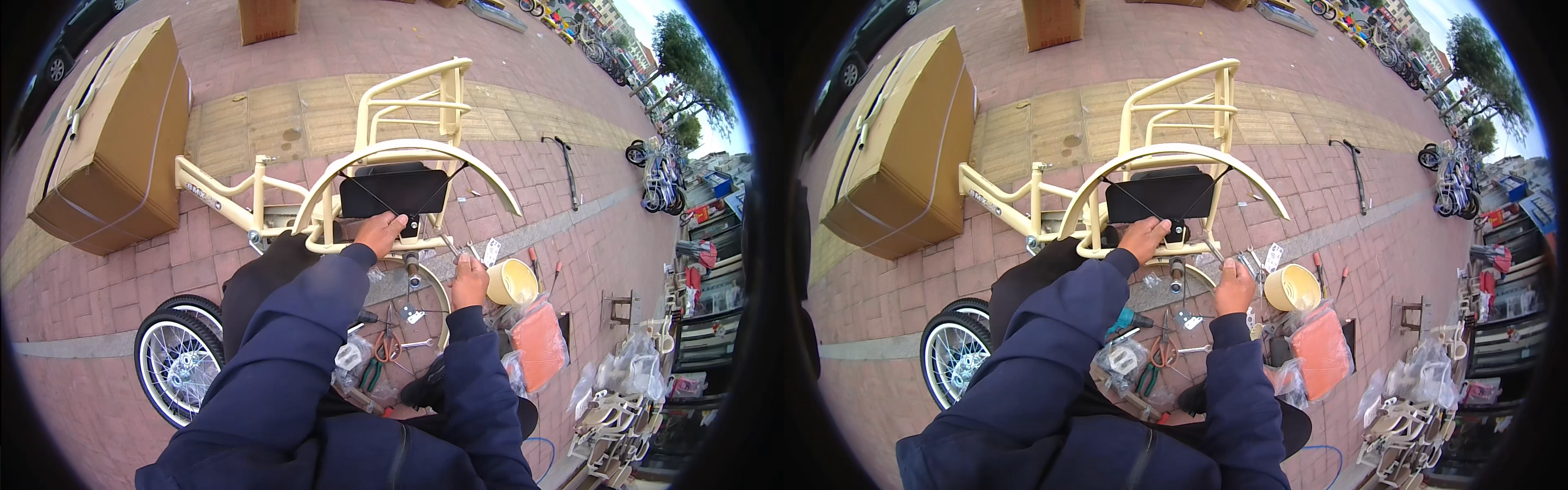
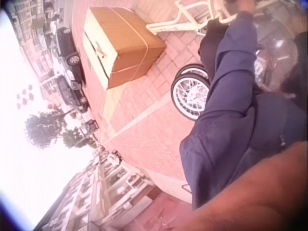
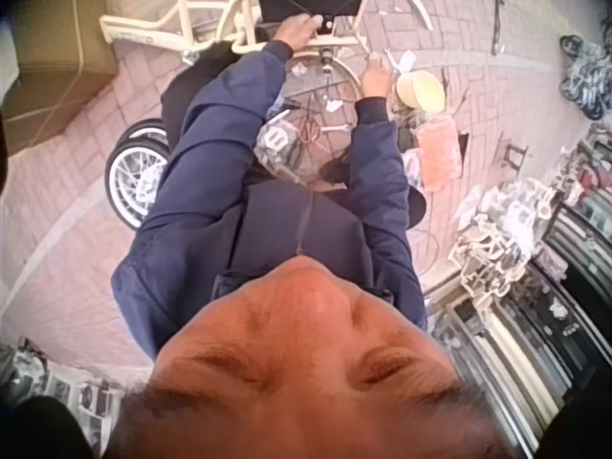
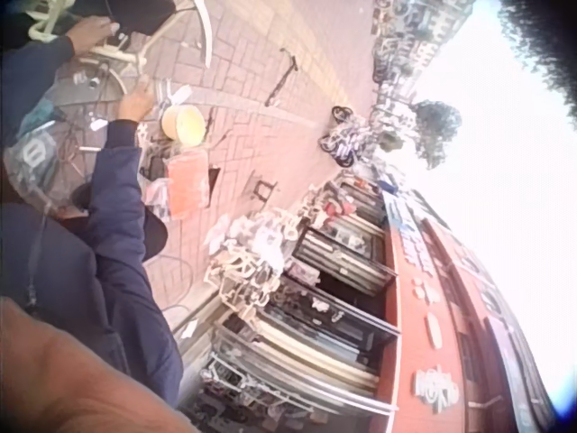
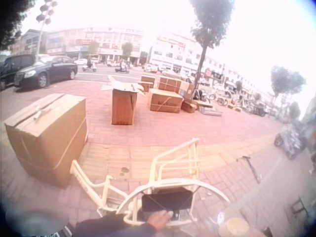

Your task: The person assembles a rickshaw by attaching the seat, wheel, and mudguard. They use a cordless drill and wrench to secure components, then install the wheel and attach the mudguard to the frame.

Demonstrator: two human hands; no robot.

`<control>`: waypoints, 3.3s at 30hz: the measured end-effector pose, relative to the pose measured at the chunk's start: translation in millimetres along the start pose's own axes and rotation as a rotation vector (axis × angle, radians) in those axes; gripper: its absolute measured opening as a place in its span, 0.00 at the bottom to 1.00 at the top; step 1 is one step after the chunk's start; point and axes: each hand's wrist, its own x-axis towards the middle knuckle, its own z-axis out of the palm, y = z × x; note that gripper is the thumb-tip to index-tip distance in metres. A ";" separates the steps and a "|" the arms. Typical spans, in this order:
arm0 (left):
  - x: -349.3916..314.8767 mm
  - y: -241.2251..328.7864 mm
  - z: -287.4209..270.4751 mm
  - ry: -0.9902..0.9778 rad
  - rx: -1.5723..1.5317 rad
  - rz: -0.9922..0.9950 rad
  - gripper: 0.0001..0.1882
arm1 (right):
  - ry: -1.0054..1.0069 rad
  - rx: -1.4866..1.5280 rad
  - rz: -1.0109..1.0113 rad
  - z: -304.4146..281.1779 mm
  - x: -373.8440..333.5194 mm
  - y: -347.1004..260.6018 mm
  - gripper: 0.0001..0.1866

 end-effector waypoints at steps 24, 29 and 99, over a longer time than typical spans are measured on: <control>-15.0 -41.1 -35.9 0.255 -1.177 -0.255 0.15 | -0.396 -0.813 0.282 1.8 -123.5 132.4 0.19; -8.7 -50.2 -37.1 0.325 -1.333 -0.230 0.13 | -0.223 -0.605 0.083 16.0 -96.9 76.8 0.19; -17.7 121.4 -51.1 0.114 0.575 0.240 0.17 | -0.312 0.405 0.669 25.5 -113.3 -19.6 0.30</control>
